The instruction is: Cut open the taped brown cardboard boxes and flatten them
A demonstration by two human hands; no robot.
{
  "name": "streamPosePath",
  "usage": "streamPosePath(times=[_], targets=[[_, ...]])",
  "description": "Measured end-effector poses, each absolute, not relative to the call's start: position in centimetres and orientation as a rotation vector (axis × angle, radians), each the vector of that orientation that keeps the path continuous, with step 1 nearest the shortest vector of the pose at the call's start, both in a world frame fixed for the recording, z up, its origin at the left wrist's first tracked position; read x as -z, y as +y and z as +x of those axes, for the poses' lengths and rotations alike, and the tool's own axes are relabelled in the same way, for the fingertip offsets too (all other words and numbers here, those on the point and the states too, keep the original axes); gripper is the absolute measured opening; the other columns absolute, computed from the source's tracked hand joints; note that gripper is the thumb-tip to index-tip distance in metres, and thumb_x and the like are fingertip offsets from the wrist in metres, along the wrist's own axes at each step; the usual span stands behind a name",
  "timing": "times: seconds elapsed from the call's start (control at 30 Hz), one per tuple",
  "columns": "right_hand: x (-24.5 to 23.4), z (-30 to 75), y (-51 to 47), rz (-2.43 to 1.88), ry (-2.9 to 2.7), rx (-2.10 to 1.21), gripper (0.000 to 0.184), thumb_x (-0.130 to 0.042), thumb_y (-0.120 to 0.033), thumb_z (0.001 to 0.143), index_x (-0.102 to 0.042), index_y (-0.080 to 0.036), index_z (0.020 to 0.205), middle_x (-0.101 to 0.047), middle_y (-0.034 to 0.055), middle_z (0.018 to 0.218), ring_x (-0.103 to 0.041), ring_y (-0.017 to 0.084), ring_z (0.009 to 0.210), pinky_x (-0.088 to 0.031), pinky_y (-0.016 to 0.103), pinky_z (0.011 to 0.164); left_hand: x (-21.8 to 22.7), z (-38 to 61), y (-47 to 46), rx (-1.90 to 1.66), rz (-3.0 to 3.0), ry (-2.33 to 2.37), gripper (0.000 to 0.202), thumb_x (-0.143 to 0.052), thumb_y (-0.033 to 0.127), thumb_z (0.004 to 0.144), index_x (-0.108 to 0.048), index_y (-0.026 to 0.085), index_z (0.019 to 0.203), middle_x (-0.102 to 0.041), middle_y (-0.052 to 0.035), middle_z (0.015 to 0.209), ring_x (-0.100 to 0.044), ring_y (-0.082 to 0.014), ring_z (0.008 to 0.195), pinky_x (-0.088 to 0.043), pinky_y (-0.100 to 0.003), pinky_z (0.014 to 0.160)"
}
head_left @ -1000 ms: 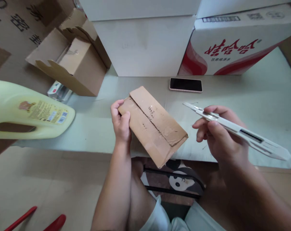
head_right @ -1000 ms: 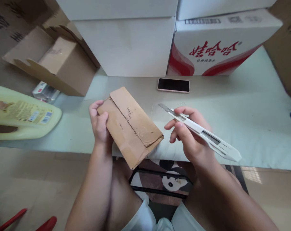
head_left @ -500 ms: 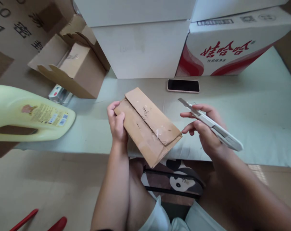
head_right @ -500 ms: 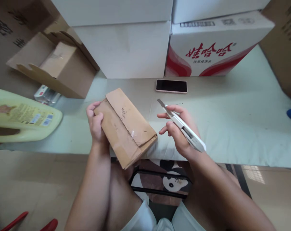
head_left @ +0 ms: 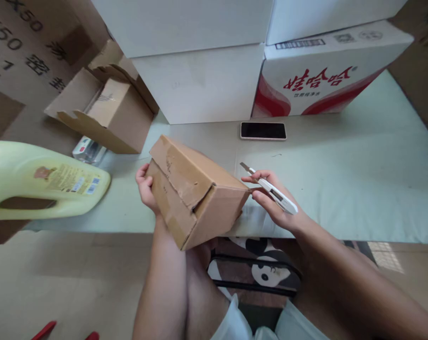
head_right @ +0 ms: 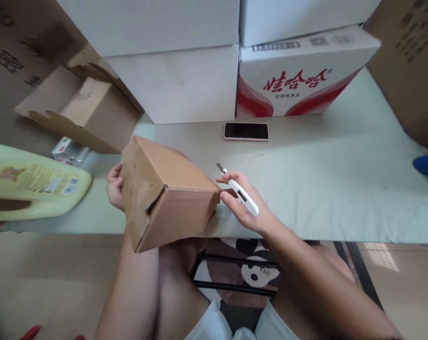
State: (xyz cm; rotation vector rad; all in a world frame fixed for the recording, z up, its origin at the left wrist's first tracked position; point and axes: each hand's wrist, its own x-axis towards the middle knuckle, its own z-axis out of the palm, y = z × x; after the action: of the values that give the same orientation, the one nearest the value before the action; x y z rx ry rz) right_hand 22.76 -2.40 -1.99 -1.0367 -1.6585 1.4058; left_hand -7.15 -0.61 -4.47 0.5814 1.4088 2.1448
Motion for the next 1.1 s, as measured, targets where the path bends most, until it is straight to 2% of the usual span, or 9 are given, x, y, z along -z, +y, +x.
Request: streamPosePath(times=[0.1,0.17,0.27,0.33,0.4,0.47,0.57,0.7,1.1], targets=[[2.1,22.7,-2.4,-1.032,-1.704,-1.351,0.039,-0.059,-0.054,0.094,-0.046,-0.028,0.12,-0.065,0.0018,0.099,-0.06,0.016,0.072,-0.049,0.033,0.067,4.3,-6.7,-0.4,-2.116,0.39,1.436,0.02,-0.054,0.03,0.069,-0.056,0.021,0.087,-0.062,-0.0044,0.086,-0.064,-0.0226,0.097,-0.051,-0.033,0.09],[2.1,22.8,-2.3,-1.059,-1.703,-1.284,0.04,-0.059,-0.055,0.093,-0.045,-0.029,0.121,-0.06,-0.0001,0.093,-0.055,0.016,0.069,-0.048,0.033,0.064,4.0,-6.1,-0.4,-2.008,0.433,1.521,0.017,-0.055,0.027,0.069,-0.057,0.021,0.085,-0.064,-0.004,0.089,-0.064,-0.0209,0.096,-0.05,-0.031,0.087],[2.2,22.8,-2.2,-1.054,-1.649,-1.245,0.046,-0.061,-0.056,0.09,-0.042,-0.031,0.123,-0.061,0.0032,0.106,-0.06,0.019,0.078,-0.052,0.037,0.069,3.3,-4.8,-0.8,-1.89,0.548,1.723,0.023,-0.062,0.025,0.07,-0.062,0.021,0.093,-0.065,-0.0025,0.095,-0.063,-0.0164,0.089,-0.048,-0.025,0.076],[2.5,22.7,-2.2,-0.988,-1.607,-1.304,0.048,-0.063,-0.056,0.09,-0.038,-0.032,0.124,-0.061,0.007,0.126,-0.066,0.024,0.097,-0.056,0.042,0.082,2.9,-4.0,-1.2,-1.769,0.543,1.782,0.028,-0.064,0.024,0.071,-0.062,0.022,0.098,-0.063,-0.0003,0.085,-0.058,-0.0139,0.074,-0.044,-0.024,0.064],[2.8,22.5,-2.3,-0.926,-1.581,-1.36,0.047,-0.064,-0.052,0.091,-0.037,-0.034,0.125,-0.056,0.0086,0.143,-0.063,0.027,0.121,-0.054,0.048,0.097,2.6,-3.5,-1.5,-1.652,0.511,1.722,0.029,-0.065,0.024,0.071,-0.061,0.022,0.1,-0.06,0.0022,0.075,-0.054,-0.0126,0.063,-0.039,-0.023,0.057],[3.0,22.4,-2.4,-0.923,-1.586,-1.37,0.046,-0.064,-0.048,0.093,-0.036,-0.035,0.127,-0.053,0.0083,0.149,-0.057,0.028,0.134,-0.049,0.051,0.107,2.5,-3.1,-1.6,-1.592,0.485,1.605,0.023,-0.064,0.026,0.073,-0.062,0.021,0.095,-0.061,0.002,0.072,-0.055,-0.0121,0.062,-0.039,-0.022,0.057],[3.1,22.4,-2.6,-0.962,-1.618,-1.329,0.044,-0.064,-0.044,0.094,-0.038,-0.035,0.128,-0.056,0.0089,0.148,-0.057,0.028,0.135,-0.05,0.052,0.107,2.4,-2.7,-1.7,-1.522,0.5,1.531,0.016,-0.062,0.03,0.076,-0.063,0.019,0.088,-0.065,-0.0011,0.077,-0.06,-0.0131,0.069,-0.042,-0.022,0.059],[3.2,22.5,-2.6,-0.976,-1.635,-1.308,0.044,-0.063,-0.045,0.094,-0.04,-0.035,0.13,-0.056,0.0091,0.148,-0.062,0.029,0.127,-0.055,0.05,0.098,2.3,-2.6,-1.9,-1.452,0.564,1.564,0.016,-0.065,0.029,0.077,-0.064,0.021,0.091,-0.063,0.0001,0.074,-0.058,-0.0139,0.066,-0.043,-0.023,0.058],[2.7,22.7,-2.5,-1.012,-1.659,-1.233,0.04,-0.062,-0.041,0.094,-0.043,-0.034,0.128,-0.058,0.009,0.146,-0.059,0.028,0.134,-0.053,0.051,0.105,1.3,-2.6,-2.0,-1.547,0.455,1.405,0.029,-0.073,0.03,0.067,-0.06,0.022,0.091,-0.063,0.0,0.08,-0.058,-0.0125,0.07,-0.041,-0.021,0.055]])
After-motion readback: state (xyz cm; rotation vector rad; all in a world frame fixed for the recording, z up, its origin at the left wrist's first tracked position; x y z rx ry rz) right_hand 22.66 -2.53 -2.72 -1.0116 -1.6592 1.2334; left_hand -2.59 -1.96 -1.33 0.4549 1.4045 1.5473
